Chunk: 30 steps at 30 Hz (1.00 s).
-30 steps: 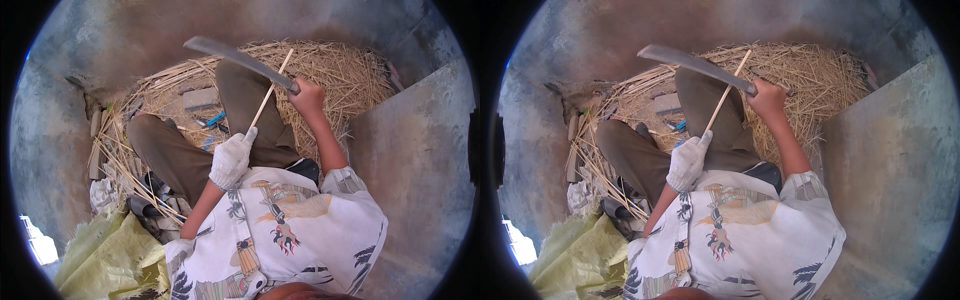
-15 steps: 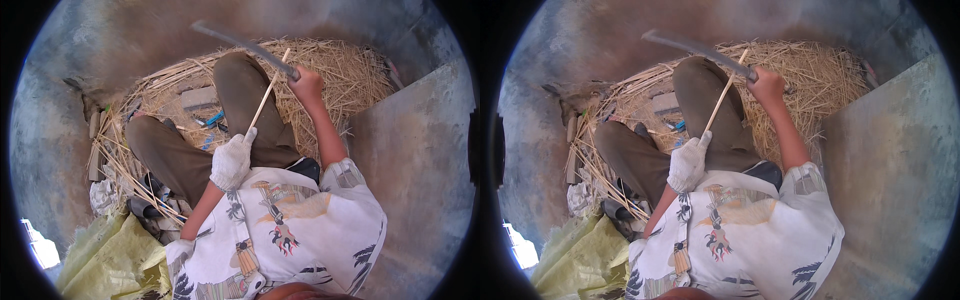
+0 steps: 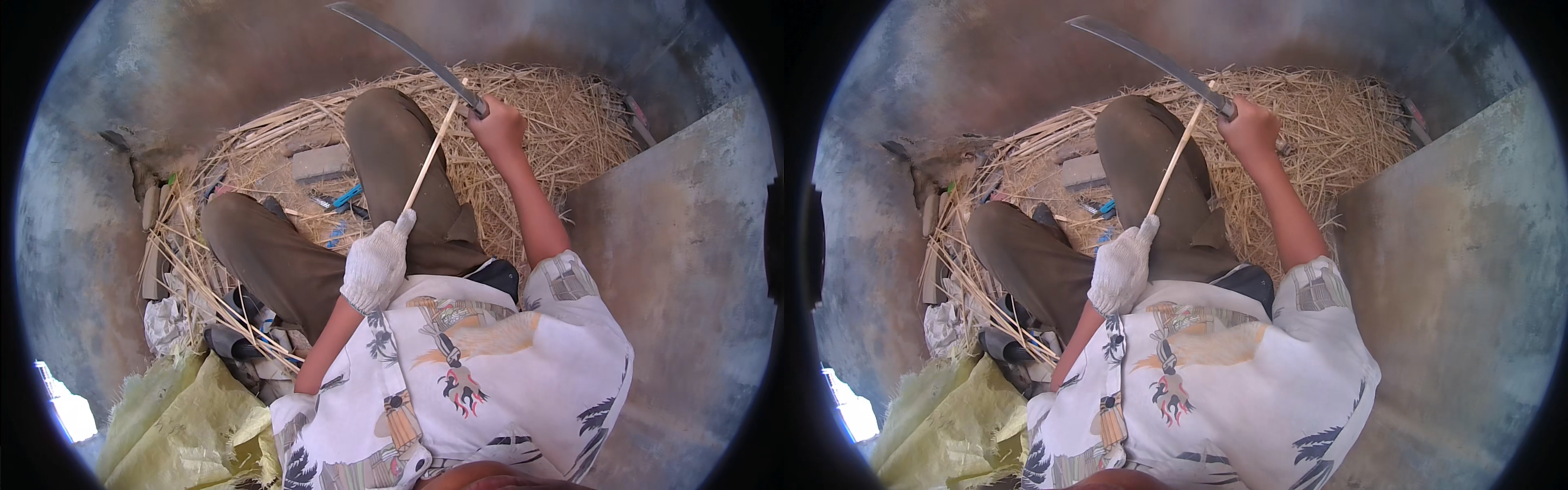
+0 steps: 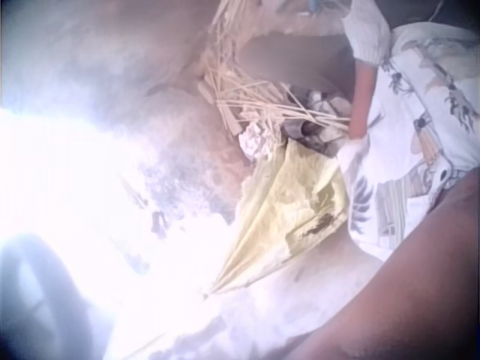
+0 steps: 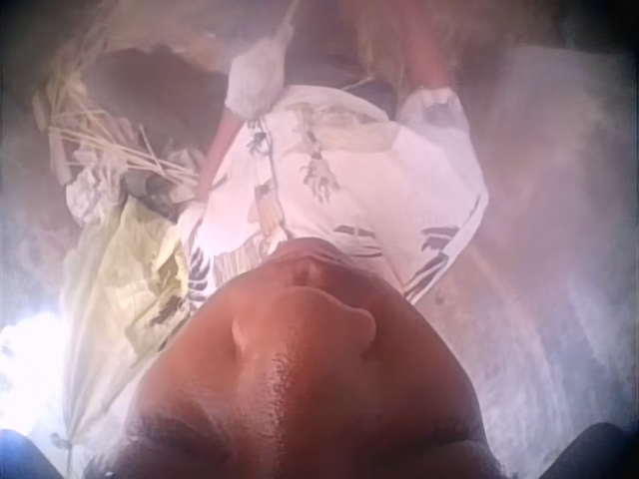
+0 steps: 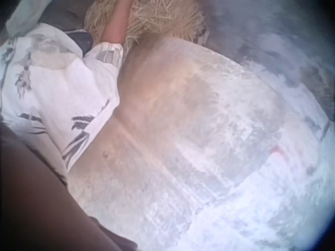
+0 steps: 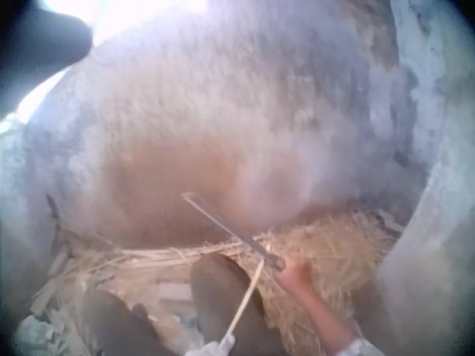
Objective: The person sits on the floor and uses a curved knife to shave and sharpen thin wooden sticks. They hold the stick in one hand and repeatedly draw the blade along its length to create a pointed tip, occasionally rotating the stick to work on different sides.
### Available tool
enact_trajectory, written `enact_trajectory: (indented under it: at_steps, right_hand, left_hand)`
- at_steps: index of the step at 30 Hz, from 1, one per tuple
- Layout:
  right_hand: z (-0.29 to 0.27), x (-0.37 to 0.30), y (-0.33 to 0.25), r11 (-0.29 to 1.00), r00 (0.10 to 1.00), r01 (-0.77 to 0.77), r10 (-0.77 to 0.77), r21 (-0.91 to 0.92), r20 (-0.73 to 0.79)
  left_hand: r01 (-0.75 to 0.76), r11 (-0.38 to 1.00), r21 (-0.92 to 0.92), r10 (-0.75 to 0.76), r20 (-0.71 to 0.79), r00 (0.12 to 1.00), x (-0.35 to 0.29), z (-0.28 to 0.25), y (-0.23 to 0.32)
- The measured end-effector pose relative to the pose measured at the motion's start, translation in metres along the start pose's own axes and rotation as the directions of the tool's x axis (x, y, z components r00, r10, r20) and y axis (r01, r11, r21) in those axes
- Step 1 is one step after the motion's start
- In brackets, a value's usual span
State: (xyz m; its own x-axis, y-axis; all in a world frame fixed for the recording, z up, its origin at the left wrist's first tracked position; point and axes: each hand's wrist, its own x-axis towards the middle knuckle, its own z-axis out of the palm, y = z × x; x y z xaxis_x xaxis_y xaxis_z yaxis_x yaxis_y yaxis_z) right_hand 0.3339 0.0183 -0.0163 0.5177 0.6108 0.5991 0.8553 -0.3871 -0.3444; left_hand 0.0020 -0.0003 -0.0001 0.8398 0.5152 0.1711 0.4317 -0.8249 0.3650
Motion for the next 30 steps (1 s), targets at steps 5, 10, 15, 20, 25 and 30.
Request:
enact_trajectory:
  at_steps: [5, 10, 15, 20, 25, 30]
  right_hand:
    - [-0.018, -0.022, -0.002, 0.953, 0.953, 0.301, -0.299, 0.028, -0.058]
    - [-0.016, 0.047, 0.023, 0.963, 0.961, -0.243, 0.256, -0.12, 0.103]
    - [-0.024, 0.03, 0.014, 0.902, 0.916, -0.401, 0.388, 0.158, 0.108]
    - [-0.027, -0.019, -0.006, 0.978, 0.981, -0.167, 0.151, 0.123, 0.125]
    - [-0.029, -0.042, -0.016, 0.982, 0.982, 0.187, -0.187, 0.005, 0.008]
    - [-0.018, -0.007, -0.002, 0.995, 0.994, -0.084, 0.08, 0.051, 0.079]
  left_hand:
    - [0.076, 0.994, 0.073, -0.081, 0.077, 0.994, 0.004, -0.008, 0.006]
    - [0.135, 0.99, 0.048, -0.14, 0.152, 0.978, 0.005, -0.01, 0.014]
    - [0.041, 0.996, 0.085, -0.048, 0.083, 0.995, 0.003, -0.01, 0.007]
    - [0.066, 0.989, 0.13, -0.077, 0.082, 0.994, 0.0, -0.007, 0.011]
    - [0.084, 0.986, 0.145, -0.093, 0.053, 0.994, -0.001, -0.01, 0.011]
    - [0.093, 0.984, 0.153, -0.106, 0.077, 0.991, 0.003, -0.008, 0.011]
